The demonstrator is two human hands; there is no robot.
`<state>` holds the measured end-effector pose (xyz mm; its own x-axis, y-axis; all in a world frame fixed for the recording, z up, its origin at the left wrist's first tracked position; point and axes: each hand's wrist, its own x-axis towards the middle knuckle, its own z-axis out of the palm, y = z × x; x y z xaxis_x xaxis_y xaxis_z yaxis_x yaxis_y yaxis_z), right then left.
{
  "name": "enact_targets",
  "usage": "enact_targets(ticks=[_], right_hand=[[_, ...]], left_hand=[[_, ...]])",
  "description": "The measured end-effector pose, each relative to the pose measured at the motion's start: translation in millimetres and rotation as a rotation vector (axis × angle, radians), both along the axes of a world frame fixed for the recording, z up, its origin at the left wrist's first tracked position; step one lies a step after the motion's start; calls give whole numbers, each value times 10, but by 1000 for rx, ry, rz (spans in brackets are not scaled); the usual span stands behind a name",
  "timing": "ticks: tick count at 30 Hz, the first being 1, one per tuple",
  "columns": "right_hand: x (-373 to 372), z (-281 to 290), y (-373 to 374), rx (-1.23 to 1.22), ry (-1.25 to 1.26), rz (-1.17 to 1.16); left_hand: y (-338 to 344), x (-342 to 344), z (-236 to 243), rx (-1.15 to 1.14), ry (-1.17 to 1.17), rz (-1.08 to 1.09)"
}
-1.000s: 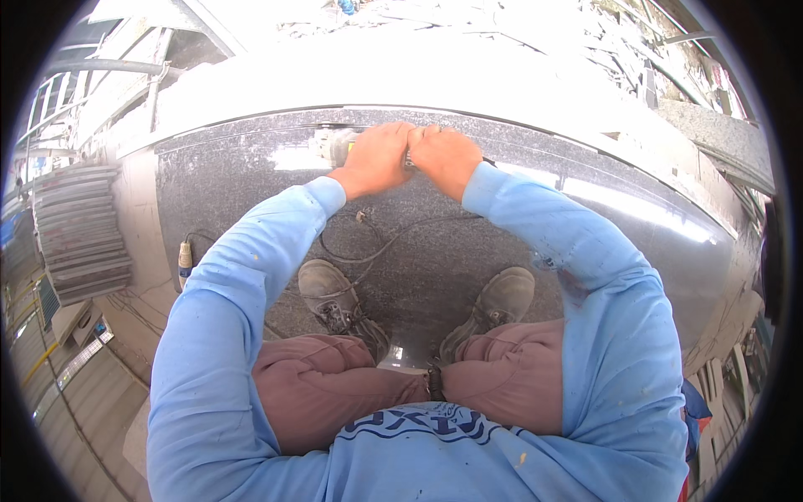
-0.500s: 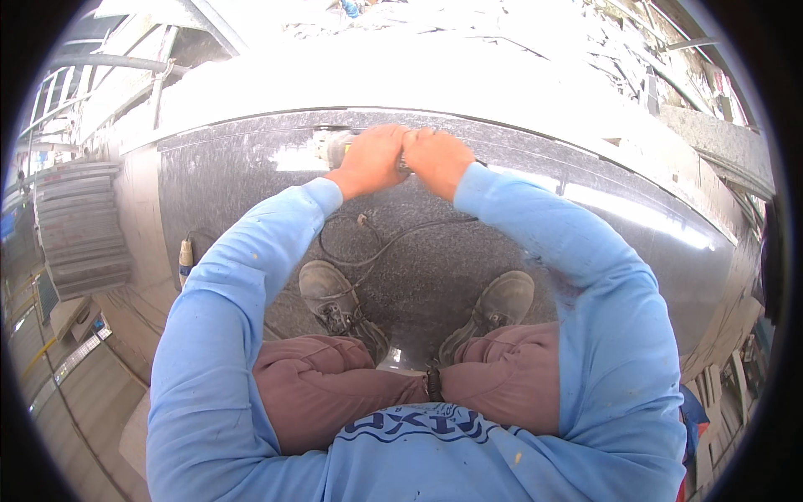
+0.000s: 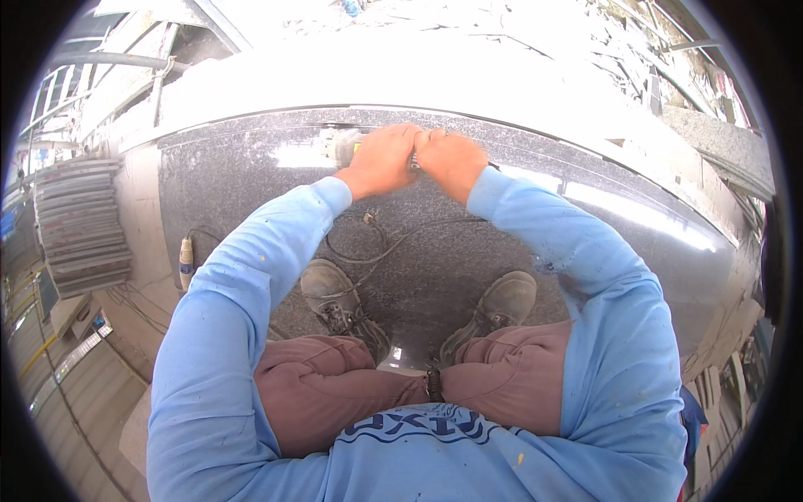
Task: The person uses an angle grinder to smooth the edge of a large stone slab. The operator holds the tool with both hands and moves it along the curved edge, generating dust as the surface is ground down.
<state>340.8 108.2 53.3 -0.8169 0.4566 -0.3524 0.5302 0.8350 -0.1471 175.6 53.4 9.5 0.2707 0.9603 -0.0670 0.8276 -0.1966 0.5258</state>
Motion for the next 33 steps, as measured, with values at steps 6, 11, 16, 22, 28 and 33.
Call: enact_targets(ticks=[6, 11, 16, 22, 28, 33], right_hand=[[-168, -185, 23, -36, 83, 34], [-132, -179, 12, -48, 85, -7], [90, 91, -3, 45, 27, 56], [140, 136, 21, 52, -2, 51], [-1, -63, 0, 26, 33, 21], [-137, -143, 12, -57, 33, -7]], left_hand=[[-2, -166, -28, -78, 40, 8], [-16, -109, 70, -65, 50, 32], [13, 83, 78, -13, 15, -26], [30, 151, 38, 3, 18, -10], [15, 2, 2, -21, 34, -8], [3, -96, -12, -95, 59, 18]])
